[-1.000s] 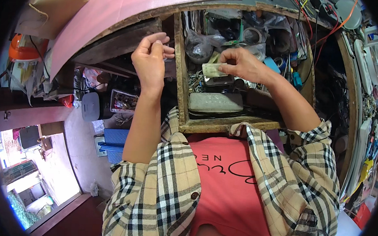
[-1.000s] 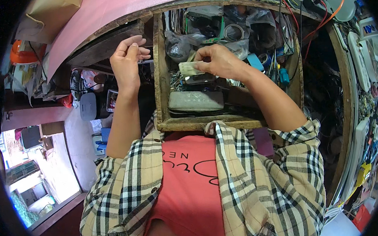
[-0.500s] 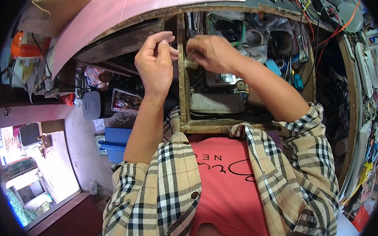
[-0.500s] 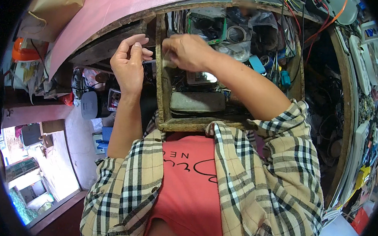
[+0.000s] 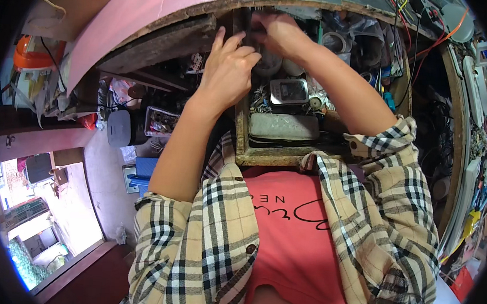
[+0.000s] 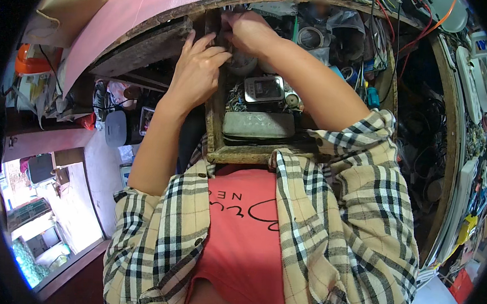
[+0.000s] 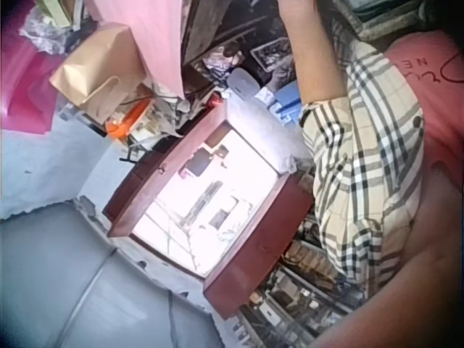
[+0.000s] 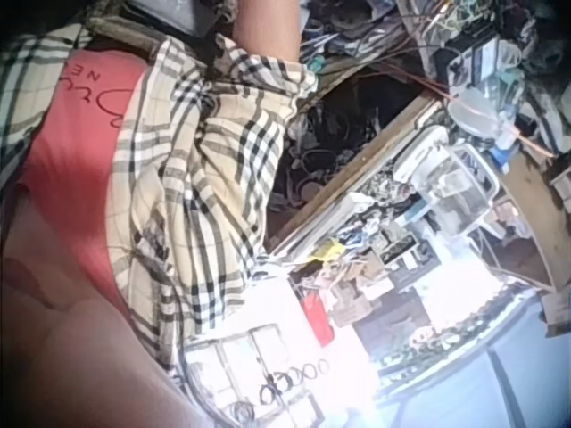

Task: The person rummages through a cluttered drawer, retrieves a small black electronic component, and uses a screwdriver to manipulate it. They repeatedly pick up and set down the component while working on it with the tool.

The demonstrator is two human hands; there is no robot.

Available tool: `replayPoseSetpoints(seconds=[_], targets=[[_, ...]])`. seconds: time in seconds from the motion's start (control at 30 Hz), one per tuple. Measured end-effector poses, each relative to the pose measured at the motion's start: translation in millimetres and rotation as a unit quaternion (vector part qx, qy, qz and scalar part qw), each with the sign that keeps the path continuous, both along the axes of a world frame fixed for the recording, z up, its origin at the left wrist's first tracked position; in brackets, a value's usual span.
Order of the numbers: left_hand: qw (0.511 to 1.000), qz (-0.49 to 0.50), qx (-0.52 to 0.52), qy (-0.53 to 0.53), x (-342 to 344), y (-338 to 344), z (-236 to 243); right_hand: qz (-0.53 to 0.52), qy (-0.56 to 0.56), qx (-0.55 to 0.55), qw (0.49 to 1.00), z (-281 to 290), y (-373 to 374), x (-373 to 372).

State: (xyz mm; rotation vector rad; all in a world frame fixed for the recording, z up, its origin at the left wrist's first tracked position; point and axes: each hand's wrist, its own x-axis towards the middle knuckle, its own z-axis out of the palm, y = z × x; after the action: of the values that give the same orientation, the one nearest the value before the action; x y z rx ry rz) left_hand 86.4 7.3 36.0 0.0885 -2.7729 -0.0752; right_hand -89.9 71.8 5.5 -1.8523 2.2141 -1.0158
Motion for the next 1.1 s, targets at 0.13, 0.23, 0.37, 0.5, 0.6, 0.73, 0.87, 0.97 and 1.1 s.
replayPoseSetpoints(seconds=[0.13, 0.23, 0.37, 0.5, 0.6, 0.73, 0.87, 0.97, 1.1], targets=[[0.994, 0.006, -0.029, -0.106, -11, -8, 6, -0.024, -0.017, 0.032, 0.999, 15, 23, -2], [0.989, 0.012, 0.019, -0.149, -20, -18, 4, 0.04, 0.035, 0.097, 0.994, 16, 46, 13], [0.981, -0.007, 0.153, -0.122, -29, -37, -13, 0.096, 0.109, 0.217, 0.965, -6, 52, 46], [0.977, -0.015, 0.193, -0.092, -32, -34, -10, 0.078, 0.199, 0.185, 0.959, -20, 39, 71], [0.971, -0.013, 0.22, -0.088, -33, -34, -10, 0.055, 0.233, 0.191, 0.952, -23, 36, 84], [0.95, 0.003, 0.305, -0.068, -27, -33, -7, 0.055, 0.223, 0.203, 0.952, -30, 40, 88], [0.94, 0.02, 0.339, -0.037, -23, -30, 5, 0.034, 0.192, 0.2, 0.96, -30, 42, 87], [0.937, 0.021, 0.349, 0.007, -18, -30, 10, 0.014, 0.191, 0.22, 0.957, -28, 40, 87], [0.97, 0.012, 0.241, 0.033, -13, -30, 7, 0.019, 0.197, 0.217, 0.956, -28, 37, 89]])
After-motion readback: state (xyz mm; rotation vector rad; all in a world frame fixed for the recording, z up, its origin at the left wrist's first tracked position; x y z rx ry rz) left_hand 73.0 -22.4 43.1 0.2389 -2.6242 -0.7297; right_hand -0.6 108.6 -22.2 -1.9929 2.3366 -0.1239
